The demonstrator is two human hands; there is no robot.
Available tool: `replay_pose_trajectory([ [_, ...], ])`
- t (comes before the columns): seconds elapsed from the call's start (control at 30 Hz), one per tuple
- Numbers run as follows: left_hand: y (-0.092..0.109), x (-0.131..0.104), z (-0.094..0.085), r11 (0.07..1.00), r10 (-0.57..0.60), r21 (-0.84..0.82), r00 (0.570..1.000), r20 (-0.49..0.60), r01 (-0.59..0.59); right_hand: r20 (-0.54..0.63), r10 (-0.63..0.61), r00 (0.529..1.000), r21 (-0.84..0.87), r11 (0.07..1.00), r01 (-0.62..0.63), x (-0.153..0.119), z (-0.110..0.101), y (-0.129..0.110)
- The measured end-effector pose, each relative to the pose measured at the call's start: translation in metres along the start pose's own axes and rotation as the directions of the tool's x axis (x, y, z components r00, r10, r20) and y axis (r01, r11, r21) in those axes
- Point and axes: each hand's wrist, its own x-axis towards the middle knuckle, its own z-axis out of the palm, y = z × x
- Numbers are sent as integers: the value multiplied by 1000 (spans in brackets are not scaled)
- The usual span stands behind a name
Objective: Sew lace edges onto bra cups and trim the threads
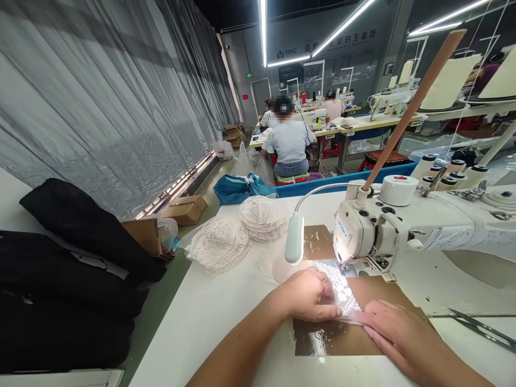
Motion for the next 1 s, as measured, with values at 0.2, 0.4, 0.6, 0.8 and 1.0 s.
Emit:
replay_pose_trajectory([
  [0.2,6,7,11,996,63,71,993,-97,-56,-87,106,990,105,990,-97,0,-4,4],
  [0.4,15,11,28,972,20,233,988,-155,17,-11,68,998,-74,995,-68,-6,8,-3],
  [0.6,16,9,31,957,20,289,988,-154,26,-104,-16,994,-87,996,7,-9,15,5],
  [0.8,8,14,27,949,23,315,988,-153,27,-127,-67,990,-117,992,52,1,8,6],
  [1.0,9,14,23,943,42,333,990,-138,7,-121,-35,992,-102,995,22,6,6,4],
])
